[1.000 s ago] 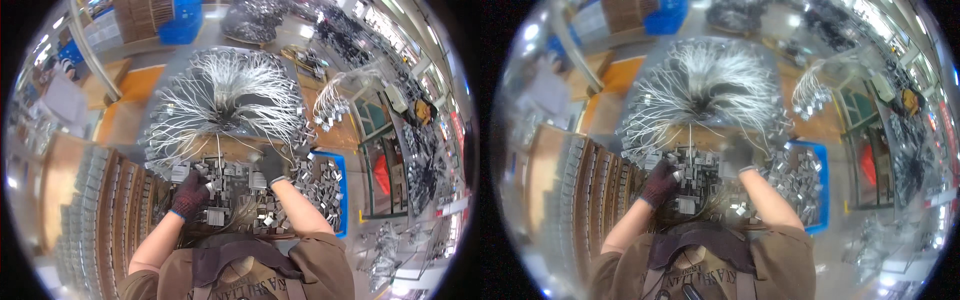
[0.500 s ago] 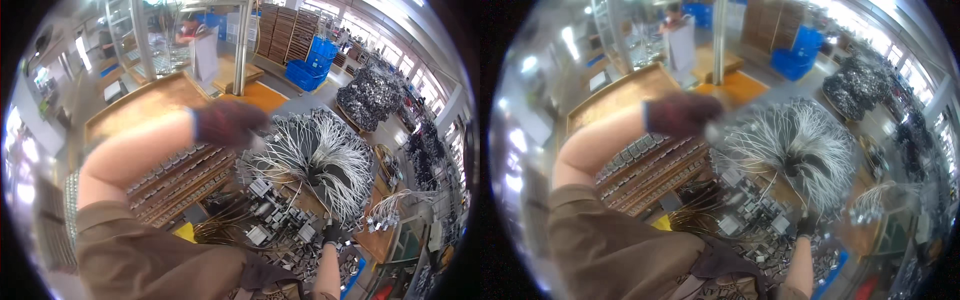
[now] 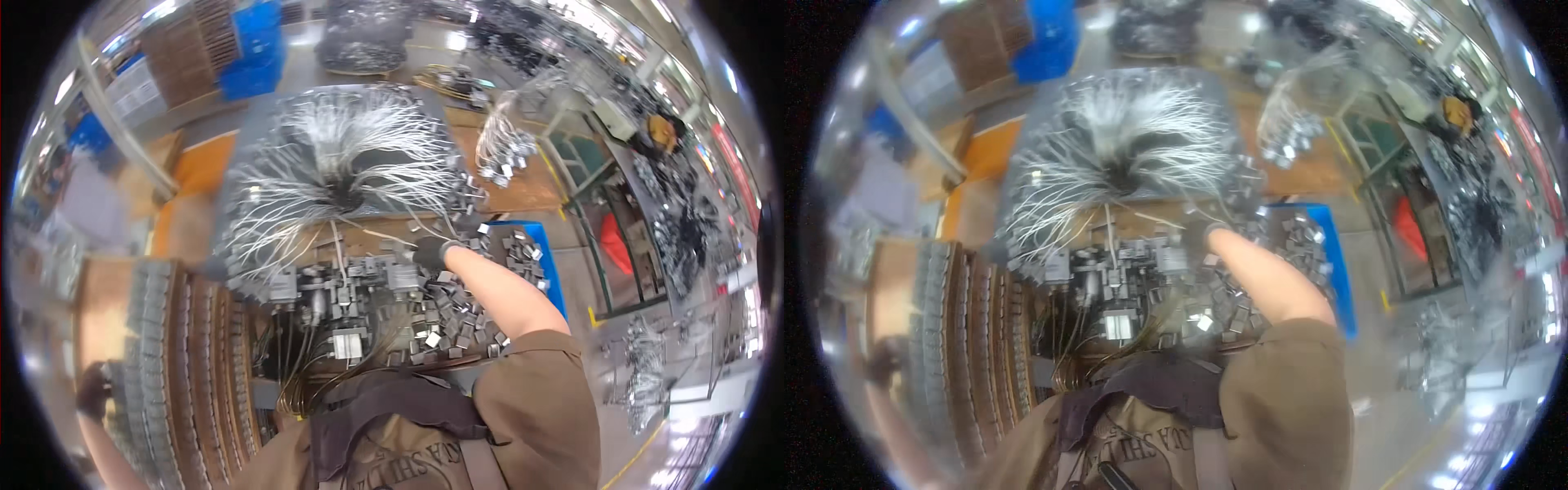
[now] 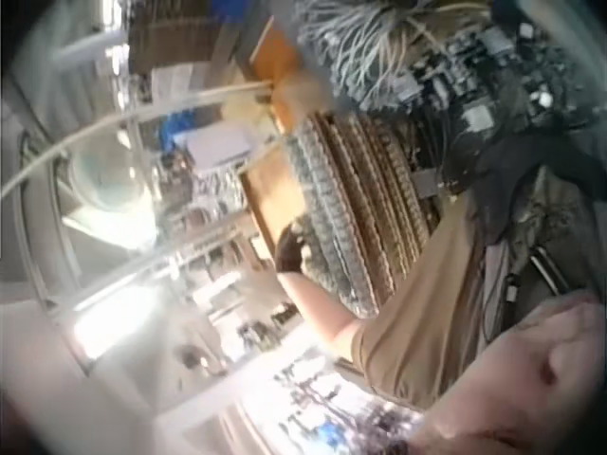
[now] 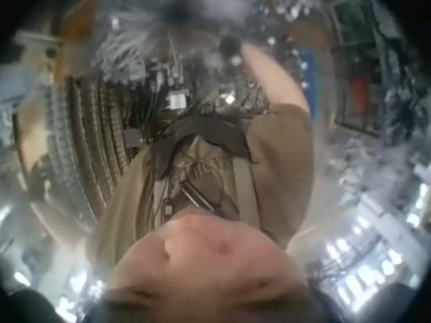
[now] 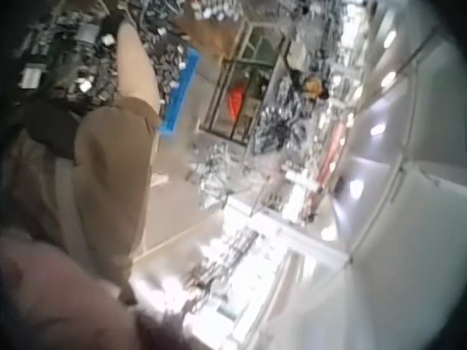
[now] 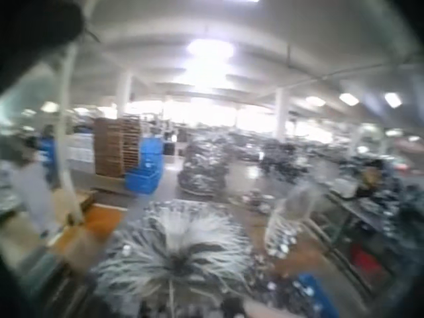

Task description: Assemble a wire harness by inserting bundles of wires into a crimping or terminal machine.

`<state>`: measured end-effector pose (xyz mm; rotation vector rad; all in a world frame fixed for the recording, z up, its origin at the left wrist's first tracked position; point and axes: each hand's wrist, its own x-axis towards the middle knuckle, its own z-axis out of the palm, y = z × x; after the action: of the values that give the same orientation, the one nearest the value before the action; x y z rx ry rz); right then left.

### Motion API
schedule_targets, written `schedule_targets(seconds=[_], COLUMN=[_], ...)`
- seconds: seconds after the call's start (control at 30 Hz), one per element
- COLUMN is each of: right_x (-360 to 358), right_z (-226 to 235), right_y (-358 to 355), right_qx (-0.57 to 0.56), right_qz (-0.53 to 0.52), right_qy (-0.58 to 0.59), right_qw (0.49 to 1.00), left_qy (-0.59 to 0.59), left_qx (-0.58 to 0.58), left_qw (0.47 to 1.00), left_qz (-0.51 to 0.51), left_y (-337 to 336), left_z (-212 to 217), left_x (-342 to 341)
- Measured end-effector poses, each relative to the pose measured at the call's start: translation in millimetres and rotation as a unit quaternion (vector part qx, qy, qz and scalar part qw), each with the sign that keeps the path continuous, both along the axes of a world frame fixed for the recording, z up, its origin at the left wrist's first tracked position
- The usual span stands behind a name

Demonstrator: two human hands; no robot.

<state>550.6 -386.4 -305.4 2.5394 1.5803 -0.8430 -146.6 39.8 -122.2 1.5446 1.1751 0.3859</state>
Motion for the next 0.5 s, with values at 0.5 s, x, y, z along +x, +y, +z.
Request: schedule_targets(seconds=[0.5], right_x=[-21.2], right_z=[52.5], right_y=[-90.5], right_qx=[0.174], right_qz=[-0.35], right_qy=[0.266], right_qw=[0.881], left_qy=[-0.147], left_qx=[-0.058], left_qw=[0.987], left_qz=[0.036], left_y=[17.1], left_z=[-22.0], left_x=[6.0])
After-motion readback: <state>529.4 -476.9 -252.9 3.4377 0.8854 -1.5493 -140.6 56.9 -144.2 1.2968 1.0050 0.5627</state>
